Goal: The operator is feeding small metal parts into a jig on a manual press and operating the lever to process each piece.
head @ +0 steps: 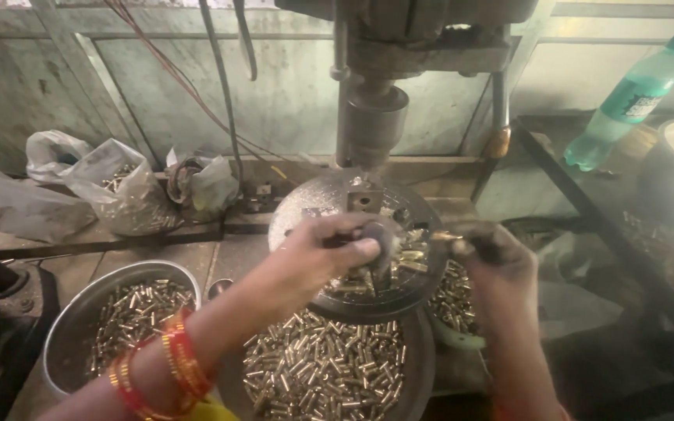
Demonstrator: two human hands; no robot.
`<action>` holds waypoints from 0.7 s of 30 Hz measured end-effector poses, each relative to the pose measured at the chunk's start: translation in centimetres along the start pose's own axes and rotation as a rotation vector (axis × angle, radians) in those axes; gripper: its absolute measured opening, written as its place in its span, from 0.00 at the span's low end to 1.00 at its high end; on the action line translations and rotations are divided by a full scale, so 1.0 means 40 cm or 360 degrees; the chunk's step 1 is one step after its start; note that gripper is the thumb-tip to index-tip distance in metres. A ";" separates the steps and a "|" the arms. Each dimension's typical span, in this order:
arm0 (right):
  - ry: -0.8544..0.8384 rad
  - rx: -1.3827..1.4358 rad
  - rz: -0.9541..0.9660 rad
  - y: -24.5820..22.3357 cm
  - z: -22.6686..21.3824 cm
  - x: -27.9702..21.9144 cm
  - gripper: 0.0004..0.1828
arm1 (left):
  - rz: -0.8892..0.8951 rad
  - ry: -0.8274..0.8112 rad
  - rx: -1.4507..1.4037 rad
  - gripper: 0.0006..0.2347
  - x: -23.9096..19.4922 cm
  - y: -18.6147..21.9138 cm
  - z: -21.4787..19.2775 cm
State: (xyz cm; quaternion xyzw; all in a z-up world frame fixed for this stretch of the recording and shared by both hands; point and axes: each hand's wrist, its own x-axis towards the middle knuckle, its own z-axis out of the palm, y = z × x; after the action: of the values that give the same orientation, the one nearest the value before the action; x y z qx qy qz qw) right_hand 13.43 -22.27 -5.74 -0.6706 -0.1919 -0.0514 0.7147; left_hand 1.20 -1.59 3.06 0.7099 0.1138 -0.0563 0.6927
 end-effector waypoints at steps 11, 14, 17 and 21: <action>0.0051 -0.0316 -0.0629 -0.063 0.111 -0.084 0.18 | 0.0000 -0.0270 -0.0922 0.14 0.071 -0.117 -0.004; 0.0068 -0.0441 -0.0768 -0.069 0.135 -0.087 0.22 | -0.0012 -0.0191 -0.0831 0.12 0.059 -0.097 -0.018; 0.0046 -0.0526 -0.0621 -0.072 0.150 -0.076 0.23 | 0.0252 0.0160 -0.0153 0.11 0.056 -0.073 -0.049; 0.0030 -0.0498 -0.0506 -0.052 0.151 -0.069 0.17 | 0.0493 0.0613 0.0687 0.15 0.046 -0.052 -0.049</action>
State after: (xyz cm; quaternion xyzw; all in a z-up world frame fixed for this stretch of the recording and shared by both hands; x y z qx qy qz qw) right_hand 8.96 -17.08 -4.56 -0.7342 -0.2781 -0.1987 0.5867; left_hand 2.33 0.56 0.69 0.8469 0.1187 0.1623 0.4922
